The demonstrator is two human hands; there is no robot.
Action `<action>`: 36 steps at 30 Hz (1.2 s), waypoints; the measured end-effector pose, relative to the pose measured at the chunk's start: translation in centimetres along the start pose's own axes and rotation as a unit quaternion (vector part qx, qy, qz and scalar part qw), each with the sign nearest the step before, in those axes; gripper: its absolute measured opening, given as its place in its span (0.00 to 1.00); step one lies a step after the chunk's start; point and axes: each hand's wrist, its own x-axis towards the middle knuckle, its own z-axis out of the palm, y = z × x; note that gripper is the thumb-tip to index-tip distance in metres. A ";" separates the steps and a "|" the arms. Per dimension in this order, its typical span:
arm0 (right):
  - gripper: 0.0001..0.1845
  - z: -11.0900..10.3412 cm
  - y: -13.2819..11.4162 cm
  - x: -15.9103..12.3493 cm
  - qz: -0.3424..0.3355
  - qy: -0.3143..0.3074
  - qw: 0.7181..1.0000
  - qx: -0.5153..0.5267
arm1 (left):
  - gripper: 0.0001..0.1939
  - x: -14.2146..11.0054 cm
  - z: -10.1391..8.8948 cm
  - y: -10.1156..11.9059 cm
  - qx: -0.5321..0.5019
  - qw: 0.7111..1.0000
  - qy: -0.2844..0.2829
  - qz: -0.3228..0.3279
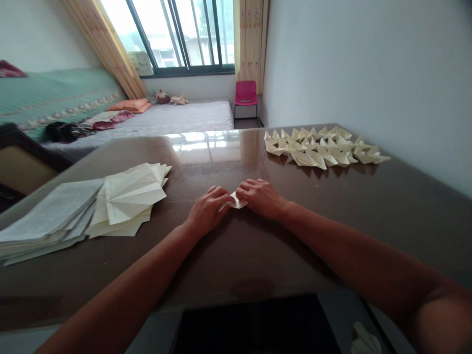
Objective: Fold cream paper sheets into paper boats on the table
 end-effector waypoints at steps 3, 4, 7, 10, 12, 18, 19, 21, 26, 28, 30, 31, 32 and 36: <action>0.08 -0.4 0.8 -0.2 -0.018 -0.035 0.998 0.051 | 0.12 -0.1 0.0 0.0 -0.009 0.999 -0.045 0.014; 0.09 -0.5 1.2 -0.3 -0.018 -0.042 0.996 0.075 | 0.12 -0.2 0.0 0.0 -0.010 0.998 -0.052 0.013; 0.09 -0.7 2.4 -0.5 -0.009 -0.060 0.988 0.141 | 0.13 -0.1 -0.2 0.0 -0.014 0.998 -0.065 0.005; 0.08 -0.2 3.3 -0.5 0.017 -0.069 0.977 0.203 | 0.15 0.1 -0.2 -0.1 -0.029 0.997 -0.066 -0.020; 0.10 0.2 3.6 -0.4 0.041 -0.073 0.966 0.245 | 0.16 0.3 0.1 -0.2 -0.038 0.996 -0.061 -0.054; 0.10 1.0 2.9 0.2 0.140 -0.071 0.959 0.238 | 0.16 1.0 0.9 -0.3 -0.046 0.985 -0.050 -0.161; 0.10 1.1 2.7 0.2 0.158 -0.068 0.959 0.226 | 0.16 1.1 1.0 -0.2 -0.038 0.984 -0.053 -0.167; 0.09 1.3 2.4 0.2 0.183 -0.063 0.958 0.212 | 0.17 1.2 1.0 0.0 -0.019 0.983 -0.060 -0.170; 0.11 1.7 1.7 0.1 0.200 -0.052 0.964 0.169 | 0.18 1.3 0.7 0.6 0.031 0.983 -0.073 -0.167; 0.11 1.6 1.4 0.0 0.199 -0.051 0.967 0.147 | 0.18 1.4 0.6 0.9 0.056 0.982 -0.080 -0.161; 0.12 1.4 1.0 0.0 0.193 -0.049 0.972 0.123 | 0.19 1.3 0.4 1.1 0.082 0.981 -0.090 -0.152; 0.12 1.2 0.8 0.0 0.186 -0.048 0.975 0.110 | 0.19 1.3 0.4 1.3 0.093 0.980 -0.096 -0.148; 0.13 1.0 0.6 0.0 0.176 -0.048 0.979 0.095 | 0.18 1.2 0.3 1.4 0.102 0.979 -0.101 -0.146; 0.13 0.1 -0.2 0.1 0.121 -0.078 0.989 0.011 | 0.18 1.1 0.0 1.7 0.126 0.977 -0.112 -0.130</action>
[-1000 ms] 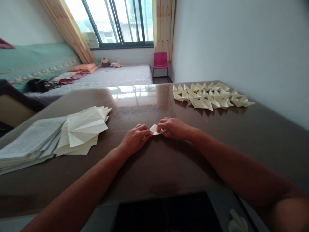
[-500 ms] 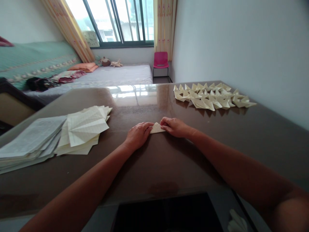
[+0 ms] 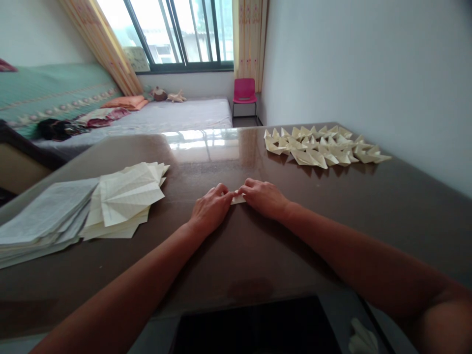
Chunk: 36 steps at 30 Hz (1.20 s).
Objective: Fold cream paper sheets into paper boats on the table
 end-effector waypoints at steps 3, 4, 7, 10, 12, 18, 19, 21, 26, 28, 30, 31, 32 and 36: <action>0.14 -0.6 -0.7 -0.4 -0.041 -0.021 0.997 -0.056 | 0.18 -0.2 -0.3 0.1 0.023 0.999 -0.014 0.019; 0.15 -0.9 -1.0 -0.6 -0.049 -0.025 0.996 -0.067 | 0.18 -0.3 -0.4 0.2 0.030 0.999 -0.019 0.023; 0.17 -1.5 -1.6 -1.2 -0.041 -0.040 0.994 -0.092 | 0.19 -0.6 -0.6 0.3 0.046 0.998 -0.025 0.036; 0.17 -2.0 -2.0 -1.7 -0.033 -0.068 0.992 -0.102 | 0.19 -0.9 -0.8 0.3 0.053 0.997 -0.019 0.051; 0.16 -2.1 -2.1 -1.8 -0.040 -0.080 0.991 -0.104 | 0.19 -1.2 -0.8 0.3 0.051 0.997 -0.017 0.057; 0.15 -1.6 -2.3 -2.3 -0.046 -0.085 0.989 -0.113 | 0.19 -1.9 -0.9 0.0 0.043 0.997 -0.003 0.058; 0.15 -1.6 -2.4 -2.4 -0.046 -0.083 0.989 -0.115 | 0.18 -2.0 -1.0 0.0 0.051 0.997 0.000 0.061; 0.13 -1.5 -2.5 -2.5 -0.049 -0.081 0.989 -0.117 | 0.17 -2.1 -1.1 0.1 0.072 0.995 0.004 0.065; 0.12 -1.3 -1.3 -1.5 -0.033 -0.037 0.996 -0.071 | 0.12 -2.1 -1.1 0.0 0.066 0.997 0.015 0.039; 0.12 -0.9 -0.1 -0.8 -0.010 -0.001 1.000 -0.027 | 0.12 -1.9 -0.9 -0.2 0.045 0.998 0.029 0.011; 0.10 -0.3 1.2 -0.1 0.014 0.017 1.000 0.020 | 0.14 -1.6 -0.7 -0.4 0.025 0.999 0.042 -0.016; 0.10 0.1 1.7 0.1 0.019 0.028 0.998 0.049 | 0.15 -1.6 -0.6 -0.4 0.017 0.999 0.045 -0.023; 0.09 0.4 2.1 0.3 0.018 0.040 0.996 0.079 | 0.17 -1.5 -0.6 -0.5 0.009 0.999 0.045 -0.026; 0.08 1.1 2.8 0.8 -0.002 0.091 0.981 0.169 | 0.16 -1.5 -0.7 -0.6 -0.006 0.999 0.042 -0.008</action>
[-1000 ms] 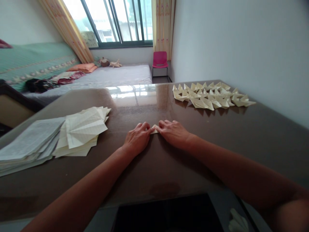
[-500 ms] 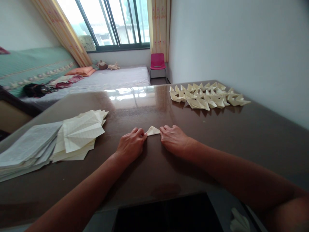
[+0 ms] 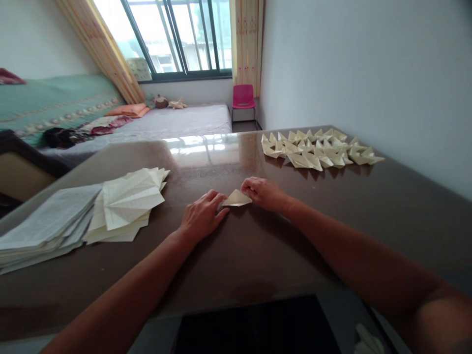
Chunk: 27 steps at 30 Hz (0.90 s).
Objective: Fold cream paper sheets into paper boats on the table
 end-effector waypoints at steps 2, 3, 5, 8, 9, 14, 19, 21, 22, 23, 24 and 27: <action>0.08 0.0 0.0 0.1 0.002 0.025 0.999 0.023 | 0.16 0.0 -0.1 0.0 -0.005 1.000 0.000 0.003; 0.08 0.0 0.0 0.1 0.004 0.037 0.999 0.033 | 0.16 0.0 -0.2 0.0 -0.006 1.000 0.000 0.002; 0.07 -0.1 -0.1 0.2 0.008 0.052 0.997 0.052 | 0.16 0.0 -0.2 0.0 -0.008 1.000 -0.004 -0.002; 0.09 0.1 -0.2 0.3 0.011 0.041 0.996 0.072 | 0.16 0.0 -0.2 0.0 -0.007 1.000 -0.009 -0.004; 0.10 0.2 -0.2 0.3 0.011 0.032 0.996 0.078 | 0.16 0.0 -0.2 -0.1 -0.008 1.000 -0.010 -0.004; 0.11 0.6 -0.2 0.1 0.001 0.000 0.997 0.078 | 0.16 0.1 -0.3 -0.1 -0.018 1.000 -0.014 -0.010; 0.08 0.4 -0.4 -0.2 -0.043 -0.046 0.995 0.078 | 0.16 0.2 -0.4 0.0 -0.035 0.999 -0.026 -0.021; 0.07 0.2 -0.3 -0.2 -0.041 -0.062 0.994 0.078 | 0.16 0.2 -0.4 0.0 -0.034 0.999 -0.026 -0.024; 0.06 0.2 -0.3 -0.2 -0.034 -0.063 0.994 0.077 | 0.16 0.2 -0.4 0.0 -0.033 0.999 -0.025 -0.024; 0.05 0.1 -0.2 -0.2 -0.025 -0.059 0.995 0.078 | 0.16 0.2 -0.3 0.0 -0.034 0.999 -0.024 -0.024; 0.06 0.1 -0.1 -0.1 -0.014 -0.054 0.995 0.084 | 0.16 0.2 -0.3 -0.1 -0.037 0.999 -0.021 -0.024; 0.10 0.1 0.0 0.2 0.008 -0.049 0.989 0.140 | 0.17 0.2 0.0 -0.3 -0.068 0.997 -0.001 -0.026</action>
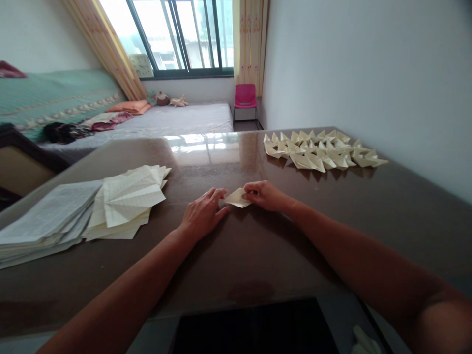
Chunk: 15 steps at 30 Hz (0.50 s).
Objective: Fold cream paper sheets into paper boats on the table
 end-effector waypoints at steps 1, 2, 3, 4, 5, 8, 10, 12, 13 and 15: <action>0.11 0.0 0.0 0.1 0.008 -0.007 0.999 0.035 | 0.16 0.1 0.1 -0.1 -0.019 1.000 0.011 0.001; 0.12 0.0 -0.1 0.1 0.017 -0.018 0.997 0.074 | 0.15 0.1 0.2 -0.3 -0.043 0.999 0.022 0.003; 0.13 0.0 -0.1 0.1 0.028 -0.031 0.993 0.113 | 0.14 0.2 0.4 -0.4 -0.071 0.997 0.032 0.006; 0.14 0.1 -0.2 0.1 0.041 -0.045 0.987 0.148 | 0.13 0.3 0.5 -0.5 -0.104 0.994 0.043 0.008; 0.14 0.1 -0.3 0.1 0.055 -0.058 0.981 0.177 | 0.12 0.4 0.7 -0.7 -0.138 0.989 0.051 0.010; 0.14 0.2 -0.3 0.0 0.081 -0.075 0.969 0.219 | 0.13 0.8 1.0 -0.8 -0.239 0.970 0.040 -0.005; 0.13 0.4 -0.2 0.0 0.083 -0.076 0.969 0.222 | 0.14 0.9 1.1 -0.8 -0.291 0.956 0.006 -0.021; 0.11 0.6 0.0 0.1 0.080 -0.077 0.970 0.215 | 0.15 1.0 1.1 -0.7 -0.328 0.944 -0.022 -0.024; 0.10 0.8 0.1 0.2 0.079 -0.071 0.972 0.210 | 0.14 1.0 1.1 -0.7 -0.340 0.940 -0.027 -0.022; 0.09 1.0 0.3 0.3 0.078 -0.031 0.977 0.196 | 0.14 1.1 1.1 -0.7 -0.350 0.936 -0.021 -0.019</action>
